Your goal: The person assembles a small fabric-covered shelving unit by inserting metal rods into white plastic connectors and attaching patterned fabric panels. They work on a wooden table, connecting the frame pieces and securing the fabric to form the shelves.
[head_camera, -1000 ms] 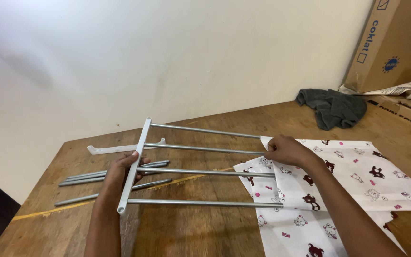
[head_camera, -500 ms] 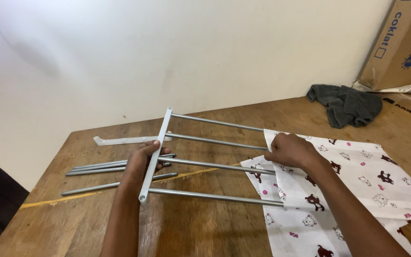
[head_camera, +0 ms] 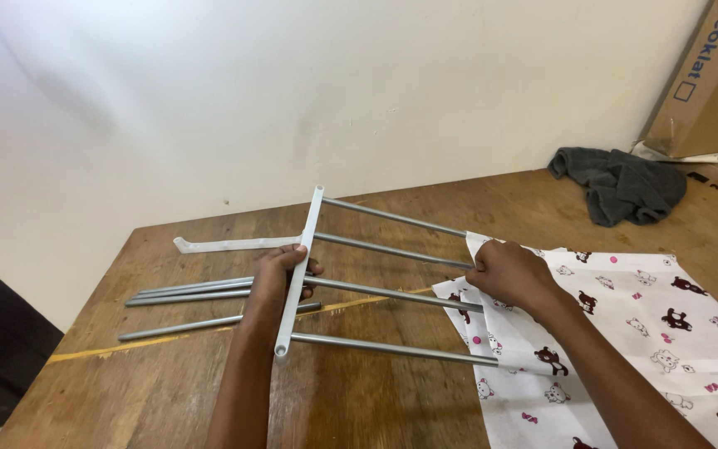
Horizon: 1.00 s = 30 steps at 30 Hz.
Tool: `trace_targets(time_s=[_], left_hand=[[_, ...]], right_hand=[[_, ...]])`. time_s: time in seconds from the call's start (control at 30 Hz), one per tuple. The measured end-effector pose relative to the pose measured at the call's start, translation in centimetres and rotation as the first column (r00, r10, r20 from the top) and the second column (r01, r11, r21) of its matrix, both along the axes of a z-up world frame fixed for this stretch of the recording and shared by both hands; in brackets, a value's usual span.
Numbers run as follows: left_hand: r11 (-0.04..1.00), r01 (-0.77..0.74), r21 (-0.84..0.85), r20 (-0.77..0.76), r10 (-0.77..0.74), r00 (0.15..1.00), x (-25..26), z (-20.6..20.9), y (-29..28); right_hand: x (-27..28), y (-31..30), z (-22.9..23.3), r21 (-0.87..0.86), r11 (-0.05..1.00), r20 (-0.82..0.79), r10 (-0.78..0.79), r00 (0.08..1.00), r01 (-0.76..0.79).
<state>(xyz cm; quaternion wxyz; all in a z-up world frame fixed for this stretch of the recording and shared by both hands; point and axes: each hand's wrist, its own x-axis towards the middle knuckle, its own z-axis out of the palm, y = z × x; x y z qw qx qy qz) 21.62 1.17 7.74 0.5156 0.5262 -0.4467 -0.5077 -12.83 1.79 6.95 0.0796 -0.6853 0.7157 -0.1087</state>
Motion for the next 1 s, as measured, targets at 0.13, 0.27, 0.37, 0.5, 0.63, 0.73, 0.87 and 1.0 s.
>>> trace_targets(time_s=[0.13, 0.27, 0.37, 0.5, 0.63, 0.73, 0.87, 1.0], left_hand=[[0.999, -0.004, -0.042, -0.003, 0.004, 1.0, 0.1, 0.2, 0.2], [0.998, -0.014, -0.067, 0.008, 0.015, 1.0, 0.3, 0.6, 0.3], [0.997, -0.022, -0.08, 0.009, 0.022, 1.0, 0.0, 0.9, 0.4], [0.996, -0.022, -0.09, 0.04, 0.026, 0.999, -1.1, 1.2, 1.0], [0.995, -0.03, -0.096, 0.057, 0.035, 0.998, -2.8, 1.4, 1.4], [0.995, -0.033, -0.099, 0.076, 0.041, 0.996, -4.1, 1.2, 1.7], [0.994, -0.04, -0.101, 0.069, 0.047, 0.996, -5.7, 0.9, 2.2], [0.994, -0.063, -0.088, 0.069, 0.069, 0.995, -7.0, 0.8, 2.5]], right_hand=[[-0.1, 0.2, 0.3, 0.015, 1.0, 0.088, -0.018, 0.996, 0.017], [-0.1, 0.1, 0.6, -0.047, 0.999, 0.1, -0.018, 0.995, 0.023], [-0.1, 0.0, 0.5, -0.088, 0.996, 0.072, -0.019, 0.997, 0.025], [-0.2, 0.0, 0.5, -0.046, 0.998, 0.115, -0.032, 0.993, 0.037], [-0.2, 0.1, 0.9, -0.091, 0.996, 0.2, 0.032, 0.979, -0.014], [0.1, 0.4, 1.2, -0.1, 0.995, 0.191, 0.026, 0.981, -0.007], [0.2, 0.8, 1.6, -0.125, 0.992, 0.201, 0.029, 0.979, -0.004], [0.4, 0.8, 1.8, -0.133, 0.991, 0.164, 0.018, 0.986, 0.004]])
